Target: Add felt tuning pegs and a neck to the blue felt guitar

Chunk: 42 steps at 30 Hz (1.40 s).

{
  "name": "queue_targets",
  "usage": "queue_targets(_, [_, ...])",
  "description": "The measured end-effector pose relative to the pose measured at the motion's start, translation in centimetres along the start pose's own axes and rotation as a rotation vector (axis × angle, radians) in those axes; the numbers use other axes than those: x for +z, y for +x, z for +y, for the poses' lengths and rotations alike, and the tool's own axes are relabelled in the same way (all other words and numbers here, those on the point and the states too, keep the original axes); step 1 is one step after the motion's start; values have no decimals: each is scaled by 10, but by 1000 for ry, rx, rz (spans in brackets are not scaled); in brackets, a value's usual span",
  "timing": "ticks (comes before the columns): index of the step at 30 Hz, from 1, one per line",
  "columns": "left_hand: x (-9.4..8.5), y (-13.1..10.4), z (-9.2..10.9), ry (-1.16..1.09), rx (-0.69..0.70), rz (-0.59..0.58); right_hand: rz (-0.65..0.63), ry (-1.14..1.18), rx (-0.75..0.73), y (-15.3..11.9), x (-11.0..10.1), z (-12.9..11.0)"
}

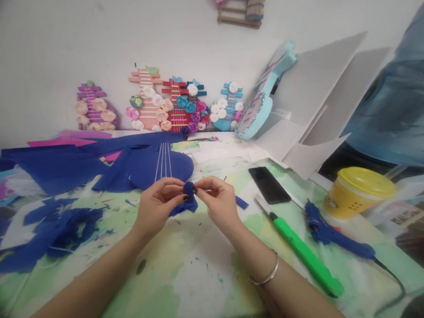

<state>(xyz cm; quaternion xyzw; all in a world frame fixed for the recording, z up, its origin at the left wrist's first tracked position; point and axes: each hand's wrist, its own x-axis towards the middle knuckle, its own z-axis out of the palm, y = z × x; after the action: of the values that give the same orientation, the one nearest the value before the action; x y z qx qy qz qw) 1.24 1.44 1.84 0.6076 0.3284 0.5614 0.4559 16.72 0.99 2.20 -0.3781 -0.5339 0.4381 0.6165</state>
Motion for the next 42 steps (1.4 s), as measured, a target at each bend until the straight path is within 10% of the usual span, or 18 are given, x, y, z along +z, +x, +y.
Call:
queue_targets(31, [-5,10,-21,261,-233,-62,-185,-312,241,15,-17,30])
queue_targets(42, [1,12,-31,-68,-414,15,-141,-101,459,12,-10,26])
